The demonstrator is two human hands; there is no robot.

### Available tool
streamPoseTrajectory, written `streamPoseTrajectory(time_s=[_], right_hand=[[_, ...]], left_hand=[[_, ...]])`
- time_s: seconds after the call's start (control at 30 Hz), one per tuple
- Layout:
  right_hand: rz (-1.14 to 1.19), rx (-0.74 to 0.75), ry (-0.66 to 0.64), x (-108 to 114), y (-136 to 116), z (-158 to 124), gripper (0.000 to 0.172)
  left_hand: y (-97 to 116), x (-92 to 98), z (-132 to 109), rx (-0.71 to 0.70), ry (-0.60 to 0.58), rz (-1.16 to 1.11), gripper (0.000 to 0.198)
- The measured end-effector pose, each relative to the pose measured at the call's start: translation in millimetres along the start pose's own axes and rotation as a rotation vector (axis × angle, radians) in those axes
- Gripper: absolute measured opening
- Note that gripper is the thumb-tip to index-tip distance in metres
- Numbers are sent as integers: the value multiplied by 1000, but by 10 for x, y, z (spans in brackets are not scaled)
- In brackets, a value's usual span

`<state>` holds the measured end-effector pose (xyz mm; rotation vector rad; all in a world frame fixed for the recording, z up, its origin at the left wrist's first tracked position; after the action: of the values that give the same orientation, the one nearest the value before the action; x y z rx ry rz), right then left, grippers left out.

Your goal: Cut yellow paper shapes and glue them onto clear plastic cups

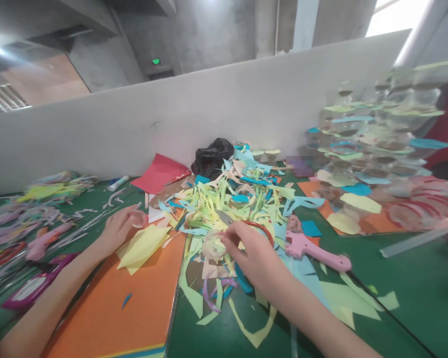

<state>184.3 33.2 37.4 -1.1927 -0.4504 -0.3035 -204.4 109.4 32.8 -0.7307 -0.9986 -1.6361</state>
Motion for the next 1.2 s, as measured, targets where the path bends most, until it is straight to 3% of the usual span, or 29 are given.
streamPoseTrajectory(time_s=[0.1,0.17,0.23,0.27,0.37,0.43,0.5,0.63,0.77,0.83,0.9,1.0,1.1,1.2], right_hand=[[-4,25,-3,-10,-38,18,19],[-8,49,-3,-20,-63,29,19],[-6,67,-9,-33,-72,30,19],[-3,73,-10,-37,-69,26,19],[23,87,13,-30,-39,16,16],[49,83,41,-19,-6,25,17],[59,74,62,-1,24,55,18],[-146,154,162,200,14,110,24],[-567,244,508,808,89,-126,29],[-809,271,472,998,269,-318,38],[-945,340,326,1060,505,-503,53],[-1017,282,201,1079,890,-662,46],[-1005,210,187,1008,1135,-651,47],[-879,130,214,1002,1280,-593,47]], left_hand=[[319,259,-57,-73,118,-11,51],[721,425,-146,-172,144,-57,47],[1208,496,-257,-262,90,-151,44],[1448,480,-310,-281,27,-225,43],[2120,220,-474,-344,-310,-395,50],[2409,14,-529,-333,-473,-456,56],[2594,-149,-532,-329,-551,-552,47],[2662,-293,-445,-283,-476,-742,39],[2465,-355,-418,-120,-420,-825,45],[2336,-399,-425,4,-432,-840,39],[2284,-446,-458,72,-500,-870,35],[2369,-451,-511,24,-596,-929,47],[2450,-377,-504,-31,-519,-948,38],[2427,-360,-497,11,-443,-917,38]])
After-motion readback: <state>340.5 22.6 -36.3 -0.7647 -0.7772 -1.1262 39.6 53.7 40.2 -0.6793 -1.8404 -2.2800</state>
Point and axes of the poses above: each hand's wrist, its own z-axis towards the middle knuckle, its own x-axis out of the back of the hand, y = z × x, the point moved 7 cm from there along z, towards the middle knuckle, and after that the axes turned 8 degrees about y, right-handed, at the moved point
